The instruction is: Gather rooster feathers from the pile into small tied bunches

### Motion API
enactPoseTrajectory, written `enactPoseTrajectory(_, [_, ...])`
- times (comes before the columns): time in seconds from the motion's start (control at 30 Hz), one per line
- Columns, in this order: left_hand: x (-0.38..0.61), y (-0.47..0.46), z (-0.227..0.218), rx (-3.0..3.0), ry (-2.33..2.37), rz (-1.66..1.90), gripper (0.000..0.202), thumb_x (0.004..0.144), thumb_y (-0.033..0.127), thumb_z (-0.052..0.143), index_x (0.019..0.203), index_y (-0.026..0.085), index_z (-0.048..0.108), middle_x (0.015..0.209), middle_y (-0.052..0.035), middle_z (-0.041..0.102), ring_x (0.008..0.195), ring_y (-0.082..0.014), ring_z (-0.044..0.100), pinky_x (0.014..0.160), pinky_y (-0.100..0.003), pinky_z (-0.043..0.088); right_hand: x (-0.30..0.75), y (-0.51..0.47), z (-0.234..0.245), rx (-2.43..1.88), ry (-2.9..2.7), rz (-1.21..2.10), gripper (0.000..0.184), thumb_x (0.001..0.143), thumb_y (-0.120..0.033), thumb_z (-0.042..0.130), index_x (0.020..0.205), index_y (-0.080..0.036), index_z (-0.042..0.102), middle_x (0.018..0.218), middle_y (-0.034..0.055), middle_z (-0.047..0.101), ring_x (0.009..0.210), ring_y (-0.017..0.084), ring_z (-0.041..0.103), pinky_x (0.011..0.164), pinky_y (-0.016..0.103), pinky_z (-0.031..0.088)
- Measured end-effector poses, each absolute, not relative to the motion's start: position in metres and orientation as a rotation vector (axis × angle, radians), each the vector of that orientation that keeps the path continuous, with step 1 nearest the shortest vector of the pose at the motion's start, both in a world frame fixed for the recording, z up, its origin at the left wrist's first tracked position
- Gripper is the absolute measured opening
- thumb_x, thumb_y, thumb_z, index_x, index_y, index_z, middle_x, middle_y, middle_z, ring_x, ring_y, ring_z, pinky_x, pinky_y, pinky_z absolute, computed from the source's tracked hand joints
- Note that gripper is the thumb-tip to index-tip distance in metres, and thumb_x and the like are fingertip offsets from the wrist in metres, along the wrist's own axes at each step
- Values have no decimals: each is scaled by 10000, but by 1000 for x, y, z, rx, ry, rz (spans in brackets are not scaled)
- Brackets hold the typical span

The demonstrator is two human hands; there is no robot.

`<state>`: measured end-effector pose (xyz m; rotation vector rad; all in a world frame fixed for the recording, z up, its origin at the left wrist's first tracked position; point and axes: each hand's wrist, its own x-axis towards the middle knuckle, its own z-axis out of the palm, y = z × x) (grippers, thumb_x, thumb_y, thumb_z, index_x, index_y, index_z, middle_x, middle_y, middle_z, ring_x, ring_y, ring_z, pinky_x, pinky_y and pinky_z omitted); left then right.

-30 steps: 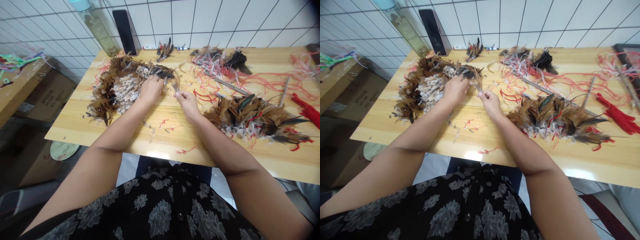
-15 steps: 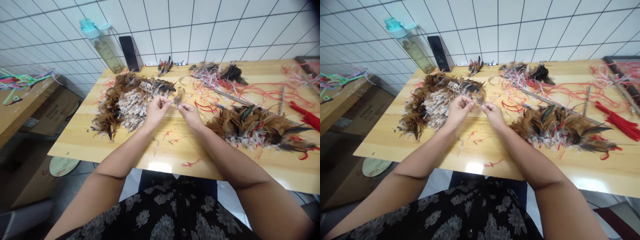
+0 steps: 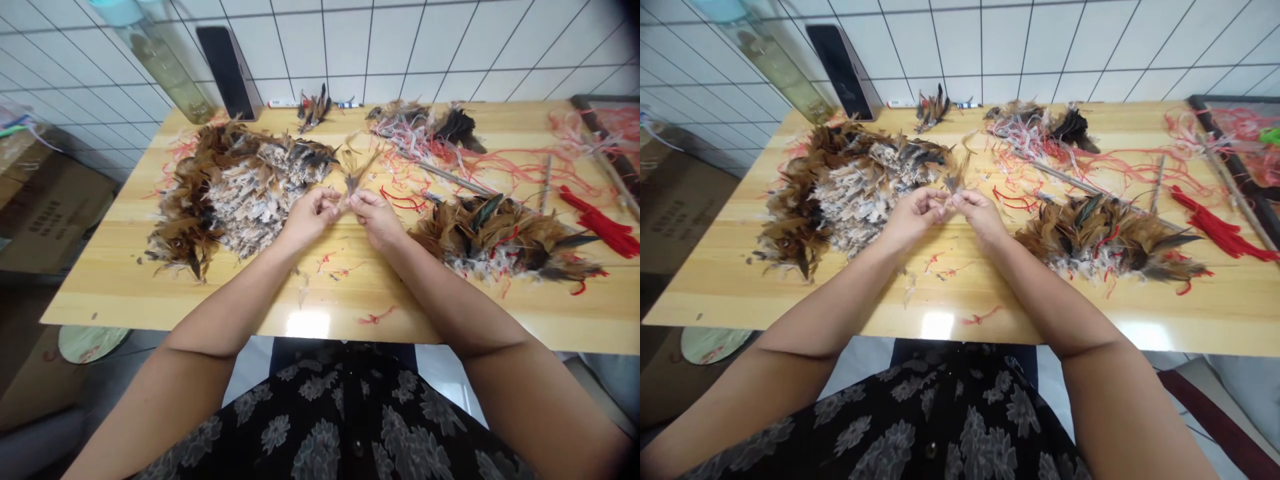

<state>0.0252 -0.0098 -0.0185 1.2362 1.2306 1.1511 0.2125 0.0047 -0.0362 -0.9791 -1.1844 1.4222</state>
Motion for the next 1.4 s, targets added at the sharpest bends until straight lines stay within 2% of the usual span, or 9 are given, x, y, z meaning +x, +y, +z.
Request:
enactPoseTrajectory(0.1, [20, -5, -20, 1287, 1298, 1150, 313, 910, -117, 823, 925, 193, 858, 708, 15, 781, 646, -161, 729, 698, -216, 566, 213, 6, -34, -918, -1071, 1564, 437, 791, -540, 1044, 855, -227, 745, 797, -36, 651, 701, 97, 360, 643, 285, 279])
enactPoseTrajectory(0.2, [18, -4, -17, 1243, 1303, 1193, 360, 962, -144, 770, 809, 181, 795, 699, 7, 771, 624, -138, 732, 665, -179, 568, 212, 8, -32, -960, -1020, 1604, 468, 845, -482, 1107, 838, -226, 715, 665, -99, 512, 634, 77, 302, 622, 270, 254])
enactPoseTrajectory(0.33, [17, -2, -13, 1080, 1208, 1283, 400, 1031, -134, 768, 789, 184, 752, 750, -6, 782, 650, -121, 735, 693, -162, 611, 210, 9, -32, -1027, -1003, 1547, 397, 1014, -348, 1001, 810, -226, 683, 615, -122, 421, 615, 77, 285, 624, 264, 260])
enactPoseTrajectory(0.5, [14, 1, -14, 1024, 1064, 1291, 416, 983, -39, 1033, 789, 198, 752, 756, 20, 698, 634, -100, 627, 634, -143, 553, 207, 8, -34, -1027, -1069, 1473, 490, 960, -494, 1069, 809, -238, 680, 671, -97, 459, 696, 103, 418, 666, 263, 345])
enactPoseTrajectory(0.7, [21, -2, -15, 920, 1006, 1248, 475, 1111, 109, 1038, 805, 205, 687, 763, 19, 672, 658, -108, 664, 676, -160, 615, 205, 7, -35, -1048, -1068, 1436, 607, 876, -670, 1111, 807, -241, 687, 755, -58, 580, 783, 118, 527, 720, 266, 455])
enactPoseTrajectory(0.87, [23, -4, -19, 906, 971, 1267, 455, 1118, 77, 1022, 819, 198, 702, 808, 6, 729, 723, -120, 737, 694, -169, 642, 203, 8, -40, -1017, -1093, 1420, 660, 811, -738, 1133, 804, -237, 703, 765, -49, 616, 809, 128, 557, 780, 279, 513])
enactPoseTrajectory(0.97, [23, -2, -25, 937, 937, 1321, 462, 1081, 81, 1066, 821, 205, 704, 811, 18, 709, 716, -122, 712, 662, -179, 623, 200, 8, -42, -1028, -1112, 1396, 681, 782, -732, 1151, 764, -237, 684, 779, -39, 634, 840, 138, 575, 831, 291, 536])
enactPoseTrajectory(1.27, [30, 1, -36, 1053, 1029, 1381, 545, 1037, 272, 1168, 866, 236, 652, 845, 29, 676, 719, -132, 697, 671, -213, 625, 197, 6, -33, -1086, -1195, 1382, 598, 898, -544, 1130, 740, -228, 647, 831, -18, 670, 942, 169, 655, 910, 300, 566])
enactPoseTrajectory(1.4, [31, -1, -30, 1040, 1030, 1335, 554, 1034, 260, 1171, 857, 231, 646, 837, 30, 675, 720, -135, 708, 671, -218, 627, 197, 6, -36, -1068, -1221, 1364, 615, 898, -595, 1126, 747, -228, 656, 822, -18, 661, 913, 164, 636, 899, 303, 559])
